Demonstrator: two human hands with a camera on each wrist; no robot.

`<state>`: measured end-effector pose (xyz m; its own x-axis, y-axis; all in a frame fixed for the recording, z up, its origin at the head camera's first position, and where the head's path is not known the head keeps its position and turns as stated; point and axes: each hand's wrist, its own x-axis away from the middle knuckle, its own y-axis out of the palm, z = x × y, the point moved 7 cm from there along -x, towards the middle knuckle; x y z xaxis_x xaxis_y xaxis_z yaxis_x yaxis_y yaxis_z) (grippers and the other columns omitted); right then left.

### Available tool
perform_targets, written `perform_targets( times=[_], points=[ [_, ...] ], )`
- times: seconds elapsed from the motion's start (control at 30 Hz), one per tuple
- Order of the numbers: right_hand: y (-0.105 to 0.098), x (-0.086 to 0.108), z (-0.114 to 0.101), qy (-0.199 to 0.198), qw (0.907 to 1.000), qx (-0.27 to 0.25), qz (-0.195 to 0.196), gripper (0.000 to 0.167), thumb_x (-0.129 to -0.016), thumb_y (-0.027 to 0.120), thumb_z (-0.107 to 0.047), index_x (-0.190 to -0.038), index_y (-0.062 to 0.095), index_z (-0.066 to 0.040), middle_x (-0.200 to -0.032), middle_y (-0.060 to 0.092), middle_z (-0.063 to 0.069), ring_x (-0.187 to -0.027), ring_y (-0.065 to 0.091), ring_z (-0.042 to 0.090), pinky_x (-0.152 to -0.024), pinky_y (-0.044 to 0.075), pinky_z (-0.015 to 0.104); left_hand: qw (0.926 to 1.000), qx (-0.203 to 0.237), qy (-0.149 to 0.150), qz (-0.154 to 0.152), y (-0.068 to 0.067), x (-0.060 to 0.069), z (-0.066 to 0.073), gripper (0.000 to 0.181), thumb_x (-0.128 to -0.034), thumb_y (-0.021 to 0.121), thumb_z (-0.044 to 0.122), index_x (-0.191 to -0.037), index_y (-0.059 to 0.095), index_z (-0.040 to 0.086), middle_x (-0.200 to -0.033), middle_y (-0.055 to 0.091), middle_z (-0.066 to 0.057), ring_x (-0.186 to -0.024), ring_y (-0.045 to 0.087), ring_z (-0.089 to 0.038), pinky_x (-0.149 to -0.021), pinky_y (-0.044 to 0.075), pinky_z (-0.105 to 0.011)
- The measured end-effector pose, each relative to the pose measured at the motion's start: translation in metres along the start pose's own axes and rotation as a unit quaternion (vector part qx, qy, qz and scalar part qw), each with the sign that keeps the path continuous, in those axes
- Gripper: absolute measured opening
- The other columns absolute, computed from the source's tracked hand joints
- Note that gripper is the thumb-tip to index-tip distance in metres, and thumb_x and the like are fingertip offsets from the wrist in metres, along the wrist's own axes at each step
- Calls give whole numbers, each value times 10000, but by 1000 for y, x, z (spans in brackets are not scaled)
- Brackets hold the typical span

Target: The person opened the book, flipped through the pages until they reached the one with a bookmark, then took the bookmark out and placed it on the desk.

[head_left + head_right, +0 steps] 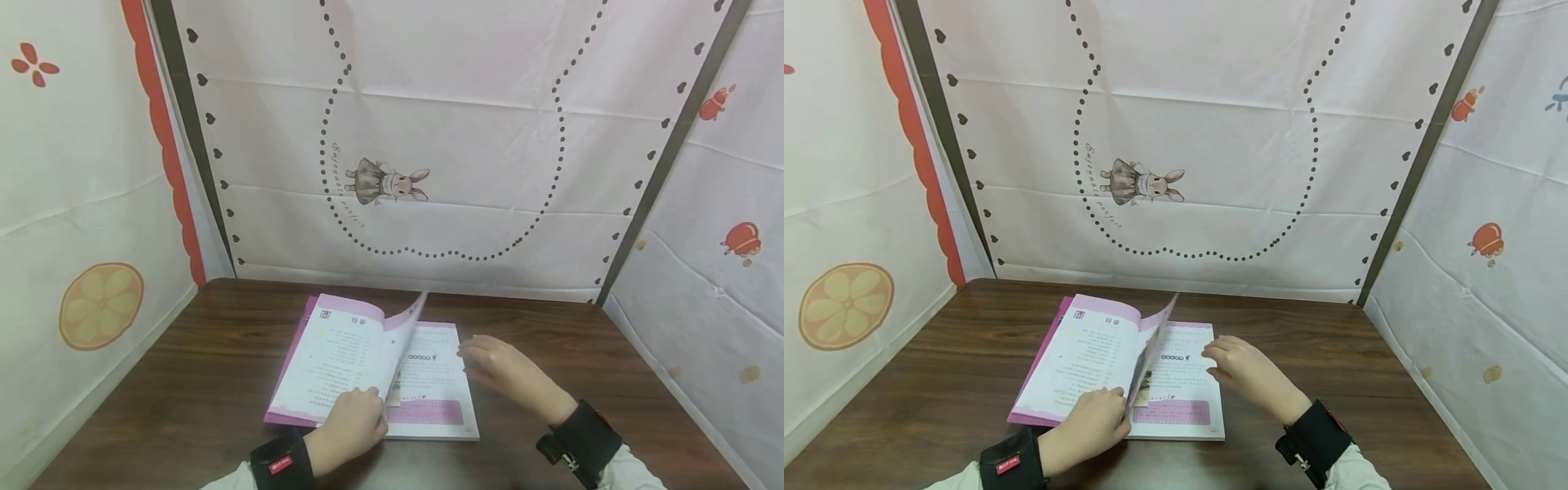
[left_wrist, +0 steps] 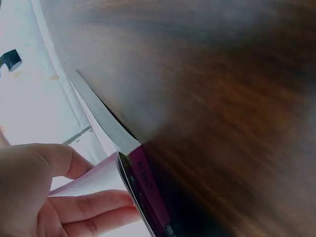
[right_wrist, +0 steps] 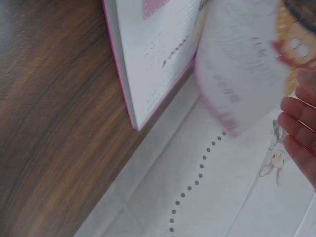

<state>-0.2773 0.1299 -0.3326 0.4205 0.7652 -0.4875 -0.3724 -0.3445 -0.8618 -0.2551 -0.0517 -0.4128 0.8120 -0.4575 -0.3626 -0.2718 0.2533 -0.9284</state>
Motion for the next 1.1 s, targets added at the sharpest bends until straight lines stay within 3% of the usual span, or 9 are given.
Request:
perform_targets(
  times=[0.1, 0.2, 0.4, 0.6, 0.8, 0.87, 0.97, 1.03, 1.1],
  points=[
    [8, 2, 0, 61, 9993, -46, -363, 227, -733, 758, -65, -944, 680, -40, -920, 692, 36, -893, 653, 174, -811, 552, 304, 9984, 515, -174, -139, -3, 0, -6, 237, -701, 629, 118, -518, 480, 111, -545, 436, 38, -436, 324, -48, -390, 267, -175],
    [18, 5, -1, 252, 9960, -189, -842, 232, -746, 759, -87, -962, 689, -39, -923, 699, 38, -891, 655, 171, -797, 557, 295, 9920, 1182, -376, -247, -5, 0, -15, 291, -739, 594, 111, -500, 428, 121, -495, 369, 76, -404, 275, -19, -377, 230, -149],
    [38, 14, -5, 563, 9832, -482, -1667, 287, -754, 762, -116, -1024, 693, -50, -997, 701, 50, -952, 653, 181, -827, 553, 303, 9559, 2665, -1131, -496, -4, 4, -39, 305, -845, 572, 123, -555, 481, 106, -456, 368, 94, -382, 338, -17, -369, 244, -114],
    [56, 24, -11, 613, 9672, -688, -2366, 372, -772, 751, -210, -1106, 677, -63, -1103, 693, 71, -1040, 649, 198, -878, 540, 323, 9385, 2967, -1707, -455, -4, 9, -55, 301, -878, 570, 164, -599, 477, 104, -484, 385, 71, -414, 354, -52, -384, 262, -145],
    [72, 35, -12, 777, 9526, -903, -2799, 419, -781, 747, -239, -1150, 662, -60, -1158, 679, 86, -1069, 647, 208, -900, 533, 336, 9146, 3252, -2403, -27, -13, 12, -72, 293, -885, 606, 166, -627, 522, 58, -514, 396, 31, -445, 352, -84, -414, 266, -174],
    [76, 38, -12, 914, 9464, -1034, -2921, 413, -787, 742, -238, -1159, 663, -77, -1182, 671, 78, -1083, 642, 206, -907, 530, 344, 9139, 3149, -2559, 119, -15, 14, -76, 244, -864, 634, 147, -668, 558, 25, -533, 430, 13, -453, 372, -89, -418, 277, -175],
    [79, 42, -12, 991, 9430, -1111, -2977, 410, -788, 738, -243, -1162, 664, -91, -1207, 660, 70, -1091, 639, 204, -911, 528, 348, 9233, 2883, -2513, 349, -18, 18, -80, 159, -811, 670, 96, -798, 600, -47, -607, 565, -53, -487, 457, -93, -429, 336, -176],
    [79, 42, -12, 910, 9455, -1068, -2939, 416, -779, 744, -242, -1157, 665, -88, -1214, 656, 75, -1089, 640, 204, -906, 530, 342, 9306, 2727, -2388, 505, -20, 20, -81, 279, -776, 678, 58, -979, 586, -111, -723, 646, -141, -529, 528, -117, -449, 387, -184],
    [79, 42, -13, 809, 9480, -1051, -2892, 422, -770, 750, -233, -1153, 666, -79, -1214, 654, 87, -1084, 643, 206, -899, 533, 338, 9349, 2655, -2306, 481, -20, 23, -82, 429, -763, 667, 29, -1137, 522, -124, -722, 649, -168, -511, 536, -124, -434, 396, -180]
  ],
)
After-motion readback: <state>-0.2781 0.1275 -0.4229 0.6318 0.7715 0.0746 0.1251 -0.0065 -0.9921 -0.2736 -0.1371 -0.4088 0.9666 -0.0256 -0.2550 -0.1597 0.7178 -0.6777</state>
